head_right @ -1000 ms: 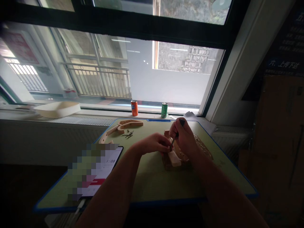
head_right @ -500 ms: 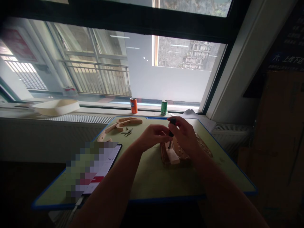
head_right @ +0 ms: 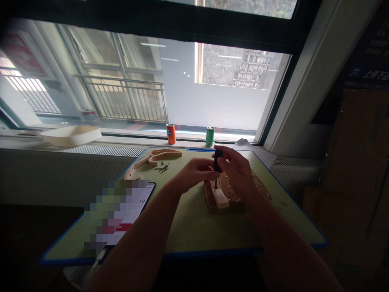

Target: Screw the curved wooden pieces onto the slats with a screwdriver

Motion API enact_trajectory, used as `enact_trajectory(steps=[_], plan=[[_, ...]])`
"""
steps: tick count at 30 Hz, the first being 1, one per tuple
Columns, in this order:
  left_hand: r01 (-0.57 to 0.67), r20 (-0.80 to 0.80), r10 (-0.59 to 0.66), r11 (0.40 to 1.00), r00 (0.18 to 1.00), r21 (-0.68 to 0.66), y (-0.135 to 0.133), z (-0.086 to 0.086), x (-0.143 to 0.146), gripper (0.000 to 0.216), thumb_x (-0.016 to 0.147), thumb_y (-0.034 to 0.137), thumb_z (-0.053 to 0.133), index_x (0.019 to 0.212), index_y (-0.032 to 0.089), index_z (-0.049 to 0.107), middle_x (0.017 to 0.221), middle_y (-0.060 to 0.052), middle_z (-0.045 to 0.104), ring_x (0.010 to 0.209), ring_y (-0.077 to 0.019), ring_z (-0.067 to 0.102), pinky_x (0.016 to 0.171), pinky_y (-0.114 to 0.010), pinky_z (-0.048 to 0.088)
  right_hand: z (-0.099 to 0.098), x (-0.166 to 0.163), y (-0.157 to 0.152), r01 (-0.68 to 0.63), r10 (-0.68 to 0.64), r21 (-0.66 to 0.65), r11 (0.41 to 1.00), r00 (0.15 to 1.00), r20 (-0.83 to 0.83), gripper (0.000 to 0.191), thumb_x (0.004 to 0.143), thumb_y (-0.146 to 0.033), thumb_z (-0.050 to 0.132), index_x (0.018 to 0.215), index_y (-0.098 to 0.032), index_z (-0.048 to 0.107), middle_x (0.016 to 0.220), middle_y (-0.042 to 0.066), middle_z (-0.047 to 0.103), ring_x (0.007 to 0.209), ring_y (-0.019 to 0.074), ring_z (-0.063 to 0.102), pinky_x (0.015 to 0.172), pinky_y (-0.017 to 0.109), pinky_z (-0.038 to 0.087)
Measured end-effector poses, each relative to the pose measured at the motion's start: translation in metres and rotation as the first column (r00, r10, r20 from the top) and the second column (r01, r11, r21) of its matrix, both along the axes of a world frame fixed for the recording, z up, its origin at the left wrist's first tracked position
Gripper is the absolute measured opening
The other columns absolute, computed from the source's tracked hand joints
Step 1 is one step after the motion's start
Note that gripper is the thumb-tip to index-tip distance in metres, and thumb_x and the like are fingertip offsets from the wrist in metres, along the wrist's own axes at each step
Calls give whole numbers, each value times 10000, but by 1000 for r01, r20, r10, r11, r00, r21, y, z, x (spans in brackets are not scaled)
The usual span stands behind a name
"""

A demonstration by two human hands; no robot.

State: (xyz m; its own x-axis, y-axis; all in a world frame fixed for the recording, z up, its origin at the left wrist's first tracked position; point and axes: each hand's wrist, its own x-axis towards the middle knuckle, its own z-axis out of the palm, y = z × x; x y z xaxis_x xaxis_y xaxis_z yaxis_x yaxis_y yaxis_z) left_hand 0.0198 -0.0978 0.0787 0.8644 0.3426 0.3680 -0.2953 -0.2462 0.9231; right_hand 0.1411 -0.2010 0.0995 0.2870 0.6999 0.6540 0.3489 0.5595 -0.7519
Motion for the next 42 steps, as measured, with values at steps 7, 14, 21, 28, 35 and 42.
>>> enact_trajectory(steps=[7,14,21,28,35,42], plan=[[-34,25,35,999,999,-16,-1,1,0,301,668,310,707,893,123,631,705,3,584,585,-60,503,540,-212,393,-3,0,4,-29,31,35,999,997,-73,269,732,-189,628,973,-308,647,880,-19,616,825,153,568,748,311,471],[55,-36,-56,998,998,-44,2,-2,-2,330,710,313,665,970,114,626,770,-30,615,639,-92,539,594,-259,428,-8,2,9,-4,14,83,997,993,-117,198,773,-243,569,938,-286,670,885,-1,646,850,180,585,769,345,471],[32,19,-30,997,999,-76,-2,1,0,293,656,264,713,882,120,597,796,-15,605,682,-87,552,638,-257,434,-6,5,10,105,-102,107,989,994,-29,234,705,-223,652,923,-308,650,886,-15,580,802,145,536,691,290,454],[105,4,-105,990,994,-89,3,-1,-2,303,712,296,664,954,115,629,806,-30,619,693,-103,557,655,-286,432,-7,6,9,133,-139,188,973,990,19,165,770,-241,551,912,-270,630,884,9,589,843,176,544,756,337,435],[79,29,-76,993,997,-88,-1,1,0,329,662,277,708,934,124,602,851,-31,610,712,-98,561,659,-274,440,-8,7,11,146,-141,244,959,989,-39,193,680,-177,645,840,-253,570,812,-7,526,747,139,521,677,292,432],[84,9,-84,995,996,-61,4,-4,1,280,718,284,657,941,117,637,790,-26,618,682,-88,546,645,-258,428,-5,6,10,83,-84,281,956,996,-9,194,694,-204,628,821,-243,487,837,2,555,840,179,564,745,351,449]])
